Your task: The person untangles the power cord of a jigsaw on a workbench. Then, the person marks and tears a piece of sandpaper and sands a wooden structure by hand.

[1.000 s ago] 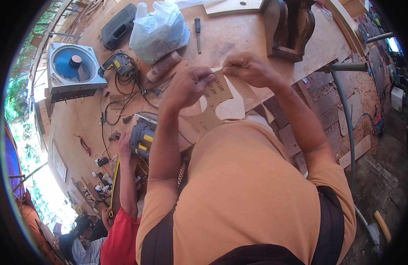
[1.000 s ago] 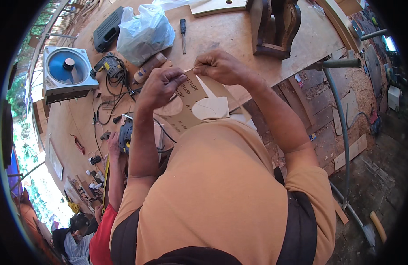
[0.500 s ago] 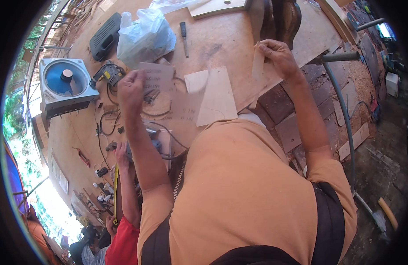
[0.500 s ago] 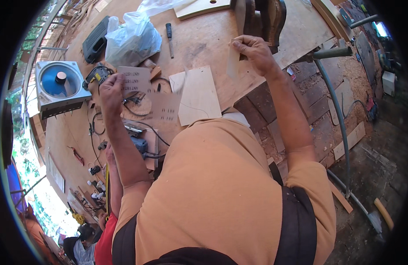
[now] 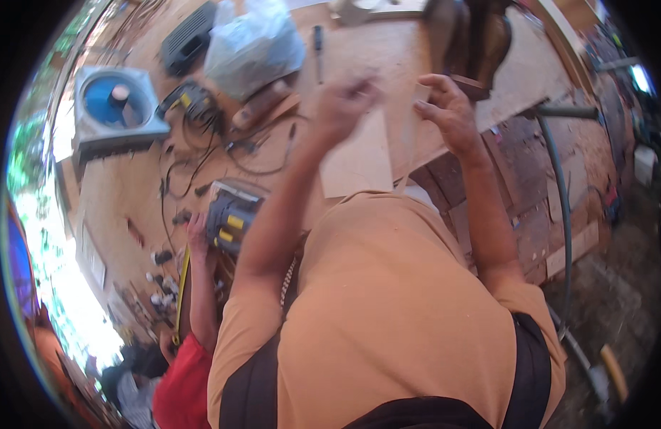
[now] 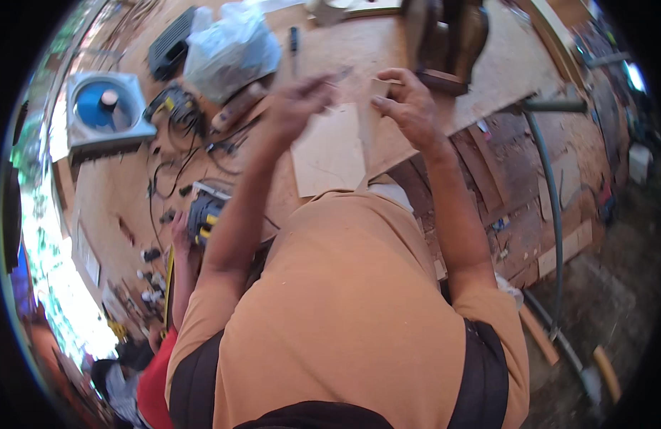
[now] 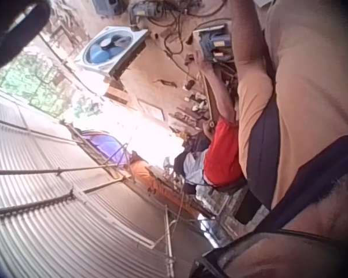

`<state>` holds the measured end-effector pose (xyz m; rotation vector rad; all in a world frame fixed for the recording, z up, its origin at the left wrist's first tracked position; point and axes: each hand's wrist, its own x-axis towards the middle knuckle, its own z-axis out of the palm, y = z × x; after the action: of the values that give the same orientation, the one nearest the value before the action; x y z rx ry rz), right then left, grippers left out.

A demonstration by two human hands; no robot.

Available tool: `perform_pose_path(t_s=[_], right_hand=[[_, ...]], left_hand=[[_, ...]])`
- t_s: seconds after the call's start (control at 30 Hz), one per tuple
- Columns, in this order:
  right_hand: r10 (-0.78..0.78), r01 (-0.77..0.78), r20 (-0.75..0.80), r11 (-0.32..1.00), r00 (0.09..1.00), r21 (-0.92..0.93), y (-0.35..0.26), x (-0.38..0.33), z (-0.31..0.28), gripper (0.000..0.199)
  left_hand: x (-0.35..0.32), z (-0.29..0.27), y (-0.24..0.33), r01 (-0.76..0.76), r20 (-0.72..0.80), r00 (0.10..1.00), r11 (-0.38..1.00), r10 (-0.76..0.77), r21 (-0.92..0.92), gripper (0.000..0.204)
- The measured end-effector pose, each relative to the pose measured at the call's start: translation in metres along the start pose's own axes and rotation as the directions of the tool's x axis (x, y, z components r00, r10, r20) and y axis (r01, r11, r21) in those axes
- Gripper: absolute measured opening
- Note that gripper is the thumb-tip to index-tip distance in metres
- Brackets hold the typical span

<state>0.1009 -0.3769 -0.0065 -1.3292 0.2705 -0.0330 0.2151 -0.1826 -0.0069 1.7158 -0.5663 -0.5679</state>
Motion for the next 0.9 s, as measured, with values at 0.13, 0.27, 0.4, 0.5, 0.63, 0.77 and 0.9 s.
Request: perform_pose_path(t_s=[0.13, 0.27, 0.4, 0.5, 0.63, 0.77, 0.9], right_hand=[[-0.031, 0.026, -0.053, 0.995, 0.998, -0.096, 0.010, 0.005, 0.027, 0.026], [-0.056, 0.051, -0.147, 0.998, 0.987, -0.041, 0.023, 0.007, 0.044, 0.025], [-0.090, 0.087, -0.246, 0.996, 0.965, -0.023, 0.030, 0.010, 0.049, 0.023], [-0.082, 0.072, -0.252, 0.996, 0.964, -0.050, 0.031, 0.014, 0.048, 0.022], [-0.021, 0.009, -0.273, 0.999, 0.962, -0.048, 0.031, 0.019, 0.047, 0.020], [-0.023, 0.039, -0.239, 0.997, 0.971, 0.063, 0.032, 0.019, 0.051, 0.018], [-0.025, 0.063, -0.343, 0.993, 0.939, 0.100, 0.033, 0.019, 0.057, 0.012]], left_hand=[[-0.032, 0.047, -0.005, 0.017, 0.036, 0.999, 1.000, -0.017, -0.003, 0.026], [-0.047, 0.042, -0.007, -0.064, -0.098, 0.992, 0.984, 0.081, 0.164, 0.027], [-0.062, 0.038, -0.009, -0.092, -0.029, 0.994, 0.947, 0.106, 0.307, 0.022], [-0.072, 0.033, -0.011, -0.112, 0.015, 0.993, 0.942, 0.113, 0.315, 0.020], [-0.079, 0.021, -0.013, 0.068, 0.036, 0.996, 0.980, -0.076, 0.188, 0.027], [-0.079, 0.010, -0.008, 0.201, -0.058, 0.978, 0.979, -0.200, 0.015, 0.029], [-0.082, 0.007, 0.010, -0.156, -0.400, 0.850, 0.890, 0.341, 0.428, 0.024]])
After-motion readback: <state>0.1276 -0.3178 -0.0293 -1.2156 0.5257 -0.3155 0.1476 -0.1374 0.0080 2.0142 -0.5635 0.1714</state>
